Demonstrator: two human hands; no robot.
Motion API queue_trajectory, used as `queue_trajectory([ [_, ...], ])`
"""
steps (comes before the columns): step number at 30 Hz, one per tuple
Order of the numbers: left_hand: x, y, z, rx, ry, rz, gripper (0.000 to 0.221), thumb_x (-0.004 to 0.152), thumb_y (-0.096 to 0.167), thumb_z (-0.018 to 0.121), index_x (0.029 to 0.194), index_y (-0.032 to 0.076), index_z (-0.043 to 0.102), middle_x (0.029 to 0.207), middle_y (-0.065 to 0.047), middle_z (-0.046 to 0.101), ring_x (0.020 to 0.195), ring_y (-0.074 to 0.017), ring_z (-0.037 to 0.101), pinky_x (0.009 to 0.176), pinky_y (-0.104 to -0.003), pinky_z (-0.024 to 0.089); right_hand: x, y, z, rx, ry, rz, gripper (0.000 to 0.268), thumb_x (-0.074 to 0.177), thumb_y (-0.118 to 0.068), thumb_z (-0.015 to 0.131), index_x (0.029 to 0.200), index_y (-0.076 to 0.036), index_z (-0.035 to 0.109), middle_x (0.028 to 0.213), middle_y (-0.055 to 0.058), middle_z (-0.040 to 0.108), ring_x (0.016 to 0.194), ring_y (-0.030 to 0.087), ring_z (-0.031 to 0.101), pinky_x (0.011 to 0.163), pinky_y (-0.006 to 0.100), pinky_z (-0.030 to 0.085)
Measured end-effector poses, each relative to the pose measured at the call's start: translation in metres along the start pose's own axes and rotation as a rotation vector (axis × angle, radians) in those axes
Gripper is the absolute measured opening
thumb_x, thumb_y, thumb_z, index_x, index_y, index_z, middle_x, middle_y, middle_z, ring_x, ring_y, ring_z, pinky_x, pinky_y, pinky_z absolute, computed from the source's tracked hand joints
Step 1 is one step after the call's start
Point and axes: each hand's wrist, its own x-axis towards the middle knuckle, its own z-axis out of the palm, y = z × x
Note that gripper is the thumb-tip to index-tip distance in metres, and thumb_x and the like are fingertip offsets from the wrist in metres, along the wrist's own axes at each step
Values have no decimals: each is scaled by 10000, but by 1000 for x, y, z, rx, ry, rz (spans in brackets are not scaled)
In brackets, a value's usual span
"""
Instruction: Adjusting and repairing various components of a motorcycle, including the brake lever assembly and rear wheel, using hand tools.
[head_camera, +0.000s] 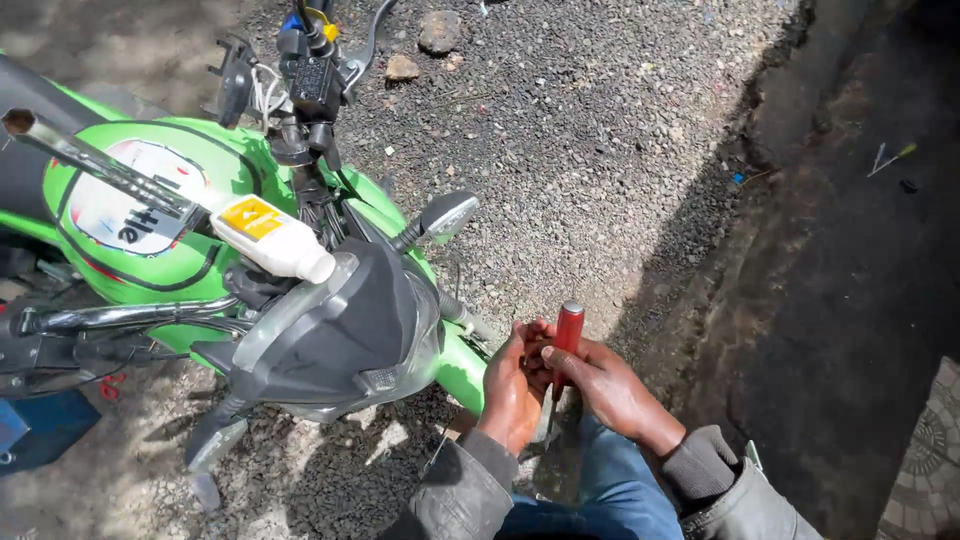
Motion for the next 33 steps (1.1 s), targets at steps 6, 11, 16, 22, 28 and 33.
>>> queue_trajectory([
  [6,29,-37,68,-143,77,230,346,1086,415,487,1139,116,654,1077,-61,753,992,-192,743,696,-238,609,28,-18,-75,47,-192,-24,390,963,-332,677,854,35,746,748,179,707,819,286,668,876,417,550],
  [11,50,-82,116,-305,166,381,351,1107,369,435,1152,87,640,1074,-96,733,1041,-241,724,754,-289,618,60,8,-148,-23,-363,-144,316,990,-255,659,845,12,746,744,172,722,833,257,693,924,429,557],
  [16,77,-107,143,-316,288,462,405,1114,295,369,1144,63,700,1098,-122,746,1033,-299,701,886,-443,558,90,22,-188,-119,-518,-213,515,928,-368,575,1390,-161,674,1428,94,706,1302,292,699,1104,443,566],
  [22,77,-80,184,-268,470,417,395,1102,257,409,1157,36,732,1096,-178,771,877,-309,668,659,-426,497,107,-10,-207,-148,-491,-176,521,895,-314,636,1396,-183,694,1339,96,787,1176,267,781,1033,401,628],
  [28,91,-51,185,-276,376,628,370,1024,320,587,1138,9,752,950,-97,701,814,-233,623,699,-366,497,139,-49,-209,-393,-439,-260,539,864,-399,675,1368,-210,699,1289,34,828,1169,213,799,1061,362,585],
  [33,78,-7,206,-114,416,635,394,1023,384,565,1172,47,705,845,5,453,693,-86,390,576,-241,326,168,-101,-206,-160,-520,-349,268,958,-262,584,1164,-101,643,1108,149,827,1005,297,859,905,461,708],
])
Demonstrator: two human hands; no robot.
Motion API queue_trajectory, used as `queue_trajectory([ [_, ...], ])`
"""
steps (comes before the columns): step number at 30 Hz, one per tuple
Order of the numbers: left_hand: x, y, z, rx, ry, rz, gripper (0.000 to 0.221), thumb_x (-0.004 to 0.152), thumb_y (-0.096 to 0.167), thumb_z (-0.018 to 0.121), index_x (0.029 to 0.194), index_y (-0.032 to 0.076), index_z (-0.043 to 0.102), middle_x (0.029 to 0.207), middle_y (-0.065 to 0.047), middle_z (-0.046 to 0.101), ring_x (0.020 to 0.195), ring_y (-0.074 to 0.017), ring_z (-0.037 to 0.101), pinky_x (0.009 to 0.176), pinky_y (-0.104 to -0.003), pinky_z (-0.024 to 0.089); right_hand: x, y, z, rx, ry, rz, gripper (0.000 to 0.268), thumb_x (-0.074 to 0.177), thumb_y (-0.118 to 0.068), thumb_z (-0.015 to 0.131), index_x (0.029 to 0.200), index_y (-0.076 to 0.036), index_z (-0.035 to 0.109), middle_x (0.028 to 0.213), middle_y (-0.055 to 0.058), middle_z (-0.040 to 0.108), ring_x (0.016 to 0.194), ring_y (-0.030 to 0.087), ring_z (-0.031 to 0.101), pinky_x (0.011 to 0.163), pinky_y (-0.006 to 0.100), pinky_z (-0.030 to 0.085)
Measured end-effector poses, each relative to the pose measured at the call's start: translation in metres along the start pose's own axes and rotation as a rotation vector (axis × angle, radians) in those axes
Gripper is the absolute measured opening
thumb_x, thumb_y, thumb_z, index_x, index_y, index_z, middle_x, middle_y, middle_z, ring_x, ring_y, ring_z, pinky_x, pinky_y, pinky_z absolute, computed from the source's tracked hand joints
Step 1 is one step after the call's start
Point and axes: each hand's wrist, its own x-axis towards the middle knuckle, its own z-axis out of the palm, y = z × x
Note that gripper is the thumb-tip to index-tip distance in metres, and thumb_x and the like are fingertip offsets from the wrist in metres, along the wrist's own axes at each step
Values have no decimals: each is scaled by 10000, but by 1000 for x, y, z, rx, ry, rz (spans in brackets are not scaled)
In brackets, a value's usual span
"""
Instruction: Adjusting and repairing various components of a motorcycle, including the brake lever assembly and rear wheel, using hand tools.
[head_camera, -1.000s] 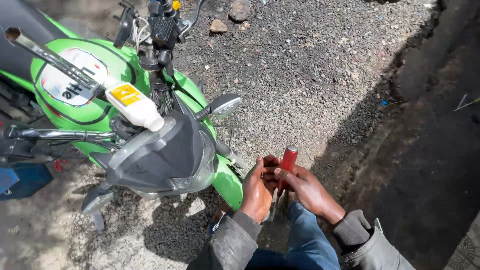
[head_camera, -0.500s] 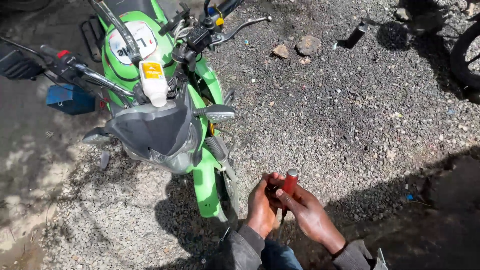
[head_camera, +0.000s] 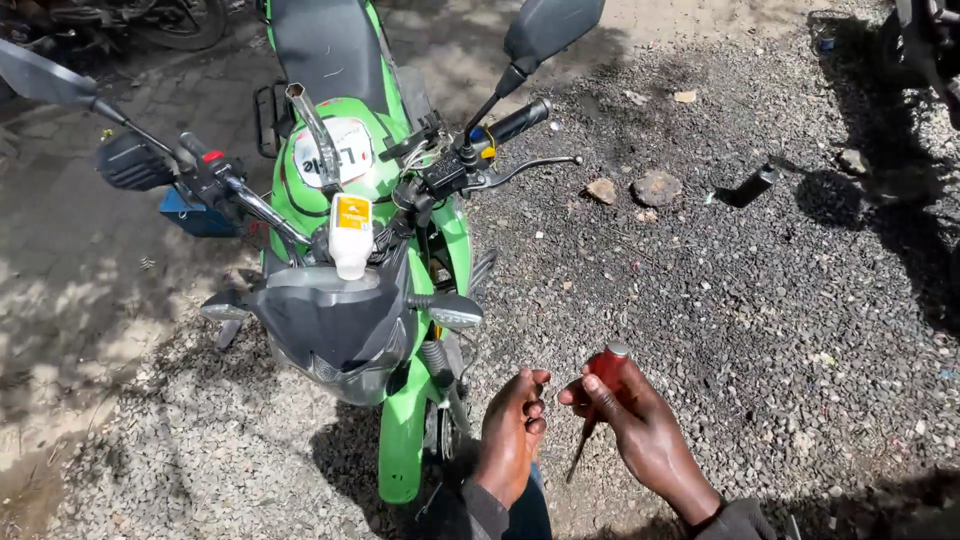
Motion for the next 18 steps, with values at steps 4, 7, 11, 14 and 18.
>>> queue_trajectory([
  [4,34,29,19,-27,-39,56,360,1061,326,528,1135,22,705,796,13,472,670,-90,399,553,-252,299,50,-32,-19,-45,-7,-34,439,969,-359,494,1328,-123,583,1043,124,883,1029,282,852,998,448,638],
  [7,62,60,42,72,-127,258,370,1031,360,564,1091,48,753,698,38,344,628,-88,310,593,-276,256,100,-56,-33,146,-82,-181,315,1025,-268,482,1215,-38,583,1068,181,726,955,388,835,785,470,676],
  [11,76,120,66,280,-60,579,187,924,238,720,1064,114,735,1084,-46,743,1001,-172,659,942,-333,554,142,-114,-33,59,-192,-321,393,997,-286,512,1271,-17,596,1088,170,736,966,350,817,858,480,684],
  [14,95,154,64,521,51,780,178,938,251,733,1083,148,736,832,45,506,722,-91,435,688,-260,388,161,-171,-17,36,-319,-492,377,1016,-250,525,1325,-36,555,1088,132,701,1010,303,791,871,432,670],
  [18,100,193,59,466,82,911,258,1011,238,632,1163,74,759,632,101,330,579,-27,276,655,-204,421,191,-227,6,-31,-491,-692,347,1055,-200,517,1366,-54,474,1004,120,688,1012,214,737,766,308,631],
])
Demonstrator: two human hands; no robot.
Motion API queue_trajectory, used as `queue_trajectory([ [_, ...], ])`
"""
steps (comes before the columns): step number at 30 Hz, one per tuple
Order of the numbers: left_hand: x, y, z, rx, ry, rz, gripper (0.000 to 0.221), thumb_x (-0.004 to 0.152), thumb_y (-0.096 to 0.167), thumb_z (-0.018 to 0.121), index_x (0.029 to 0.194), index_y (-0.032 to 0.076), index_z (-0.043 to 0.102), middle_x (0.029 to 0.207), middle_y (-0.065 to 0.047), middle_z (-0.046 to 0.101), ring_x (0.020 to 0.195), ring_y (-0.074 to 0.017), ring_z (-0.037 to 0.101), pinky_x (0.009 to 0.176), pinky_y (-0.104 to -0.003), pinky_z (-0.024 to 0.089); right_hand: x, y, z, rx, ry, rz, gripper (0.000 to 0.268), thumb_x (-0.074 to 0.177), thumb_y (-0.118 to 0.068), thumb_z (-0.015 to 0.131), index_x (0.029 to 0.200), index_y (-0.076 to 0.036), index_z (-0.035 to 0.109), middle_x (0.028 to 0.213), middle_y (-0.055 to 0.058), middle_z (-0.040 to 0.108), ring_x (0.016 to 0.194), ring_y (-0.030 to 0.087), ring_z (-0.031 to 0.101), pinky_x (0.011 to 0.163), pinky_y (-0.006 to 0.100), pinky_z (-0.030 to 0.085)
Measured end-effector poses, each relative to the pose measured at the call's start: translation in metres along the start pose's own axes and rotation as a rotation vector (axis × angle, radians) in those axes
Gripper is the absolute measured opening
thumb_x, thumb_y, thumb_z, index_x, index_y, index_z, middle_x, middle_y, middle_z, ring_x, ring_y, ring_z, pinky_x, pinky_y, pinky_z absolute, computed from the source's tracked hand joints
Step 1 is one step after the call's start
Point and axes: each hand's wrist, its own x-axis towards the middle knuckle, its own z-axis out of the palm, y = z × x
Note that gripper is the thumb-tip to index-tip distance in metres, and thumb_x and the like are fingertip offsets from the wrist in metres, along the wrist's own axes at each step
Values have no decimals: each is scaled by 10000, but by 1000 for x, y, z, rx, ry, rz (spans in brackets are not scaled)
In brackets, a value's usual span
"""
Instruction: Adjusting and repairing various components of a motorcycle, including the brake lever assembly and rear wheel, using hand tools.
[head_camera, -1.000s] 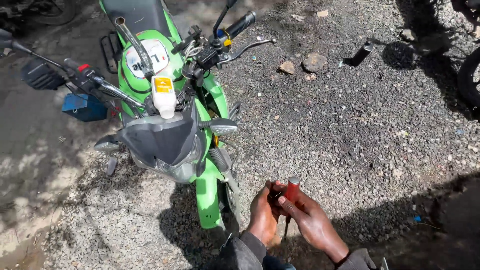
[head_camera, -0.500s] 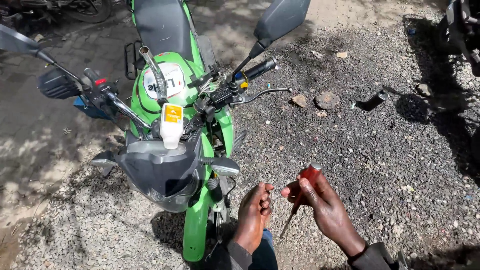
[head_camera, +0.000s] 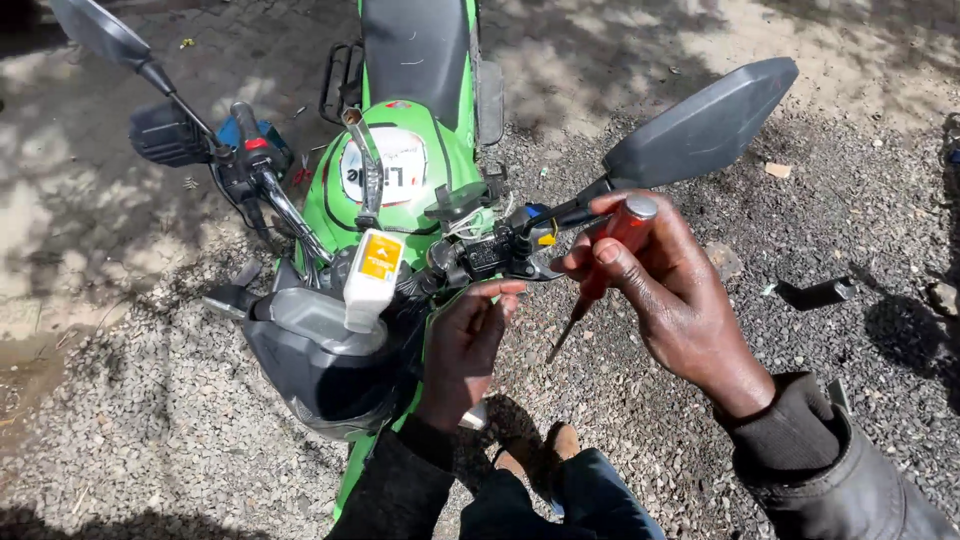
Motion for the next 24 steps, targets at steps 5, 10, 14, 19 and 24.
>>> queue_trajectory([
  [5,17,0,-16,129,163,40,271,1056,218,503,1165,88,715,1219,-28,740,1164,-134,651,1018,-289,473,57,-6,-15,15,-173,-58,301,1086,-203,473,1360,-79,456,1089,126,668,1039,240,720,853,371,658],
  [10,15,-12,-7,207,307,-94,226,980,120,640,1166,159,763,714,101,364,658,-33,348,647,-207,347,96,-8,-26,1,-263,-164,287,1113,-233,448,1358,-86,433,1097,145,667,1039,281,737,821,362,653],
  [14,5,-24,-4,209,369,-107,222,959,135,699,1178,128,735,709,71,360,656,-60,349,633,-237,347,111,-7,-20,50,-302,-181,314,1113,-245,459,1364,-62,412,1086,164,637,1026,281,717,847,396,667],
  [19,10,-37,-16,193,352,-140,242,977,134,651,1210,124,717,714,67,351,653,-62,351,609,-247,352,124,-8,-5,10,-251,-174,320,1115,-254,459,1356,-51,400,1093,176,616,1041,253,677,962,419,681],
  [24,26,-46,-35,122,232,-155,306,934,82,599,1210,156,708,688,93,384,588,-32,321,537,-240,323,134,1,12,0,-188,-180,271,1130,-217,452,1337,-52,391,1079,189,584,1045,263,653,1037,483,672],
])
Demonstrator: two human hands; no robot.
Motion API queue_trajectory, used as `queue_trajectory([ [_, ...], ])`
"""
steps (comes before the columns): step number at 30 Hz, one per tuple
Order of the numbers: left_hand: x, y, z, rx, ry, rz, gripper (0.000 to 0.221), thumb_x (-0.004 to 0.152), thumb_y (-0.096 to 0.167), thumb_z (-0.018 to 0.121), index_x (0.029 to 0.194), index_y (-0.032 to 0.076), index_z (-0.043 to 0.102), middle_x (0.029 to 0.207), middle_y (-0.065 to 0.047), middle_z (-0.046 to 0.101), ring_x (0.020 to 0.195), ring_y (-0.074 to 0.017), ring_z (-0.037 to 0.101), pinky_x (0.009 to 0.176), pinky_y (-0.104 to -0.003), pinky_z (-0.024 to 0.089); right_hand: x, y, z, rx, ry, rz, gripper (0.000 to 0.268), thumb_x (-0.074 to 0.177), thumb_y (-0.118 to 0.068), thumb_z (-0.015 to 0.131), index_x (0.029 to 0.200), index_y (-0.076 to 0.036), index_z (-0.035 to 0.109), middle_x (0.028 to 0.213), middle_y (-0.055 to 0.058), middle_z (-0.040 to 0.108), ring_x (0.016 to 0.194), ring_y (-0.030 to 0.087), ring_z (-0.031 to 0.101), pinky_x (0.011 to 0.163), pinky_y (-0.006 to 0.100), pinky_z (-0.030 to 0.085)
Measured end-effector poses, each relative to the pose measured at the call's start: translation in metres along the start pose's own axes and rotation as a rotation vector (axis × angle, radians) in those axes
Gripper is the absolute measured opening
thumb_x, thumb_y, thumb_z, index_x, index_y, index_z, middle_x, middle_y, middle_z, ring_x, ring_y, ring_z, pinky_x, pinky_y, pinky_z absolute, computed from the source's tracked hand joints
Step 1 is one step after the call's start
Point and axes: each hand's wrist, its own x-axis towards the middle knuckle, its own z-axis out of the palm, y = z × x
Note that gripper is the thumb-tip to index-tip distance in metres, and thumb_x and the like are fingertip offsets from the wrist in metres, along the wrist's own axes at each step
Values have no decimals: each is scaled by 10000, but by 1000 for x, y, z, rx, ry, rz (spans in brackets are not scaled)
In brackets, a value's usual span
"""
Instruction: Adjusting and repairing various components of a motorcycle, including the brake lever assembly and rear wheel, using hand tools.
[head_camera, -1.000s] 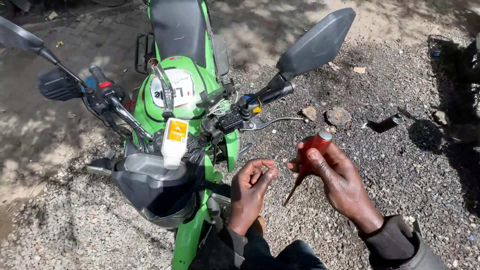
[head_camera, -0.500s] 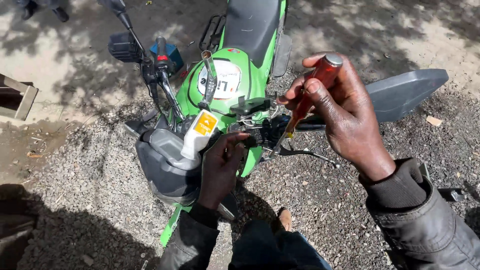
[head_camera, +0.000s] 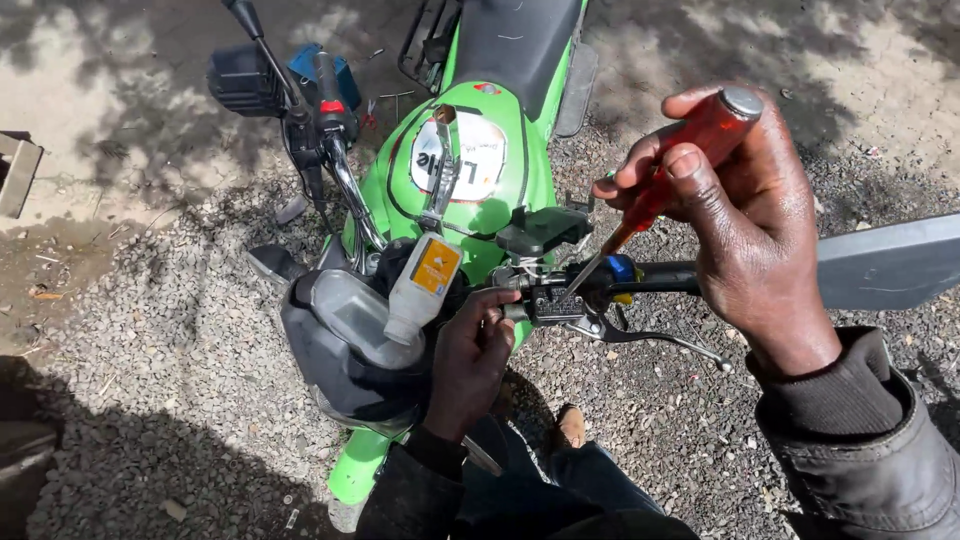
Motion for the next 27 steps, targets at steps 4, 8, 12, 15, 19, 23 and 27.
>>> queue_trajectory([
  [4,14,13,-6,239,-109,52,412,920,233,753,1323,196,674,723,34,424,633,-120,431,625,-319,441,-2,5,6,-57,69,29,269,1135,-198,455,1349,-48,389,1104,173,573,1049,258,658,1010,450,665],
  [8,27,8,-3,441,-254,159,665,842,442,792,1430,217,579,1182,-179,714,989,-327,716,795,-430,575,-13,1,2,-36,120,87,275,1120,-177,449,1347,-32,393,1095,182,546,1001,261,643,942,454,697],
  [12,36,-4,6,588,-182,433,566,858,481,787,1282,123,672,1165,-202,682,950,-411,714,759,-498,559,-47,-5,-5,106,132,107,274,1017,-162,577,1258,-80,476,930,94,559,831,199,618,729,283,563],
  [15,39,-3,8,621,-198,408,518,835,421,829,1200,78,699,1131,-136,658,910,-377,711,728,-473,566,-82,-9,-13,-15,72,156,292,928,-82,562,1206,-53,476,833,138,601,762,194,605,667,275,565],
  [19,40,-1,6,482,-224,382,524,803,336,879,1242,111,704,1195,-158,667,1044,-365,725,849,-451,575,-132,24,-37,-44,-13,226,327,922,-6,569,1233,-98,530,871,103,640,803,163,609,647,273,514],
  [23,43,21,3,322,-308,220,506,834,296,845,1297,174,682,1151,-63,695,1067,-223,717,891,-344,568,-156,54,-47,-324,-25,422,288,890,-110,695,1175,-84,730,1097,37,767,904,127,722,784,280,568],
  [27,42,17,5,343,-277,272,443,849,309,836,1249,180,694,1127,-25,718,1030,-199,706,829,-340,568,-147,59,-42,-422,-66,527,286,883,-170,726,1165,-157,775,1027,-42,784,527,77,476,559,247,459],
])
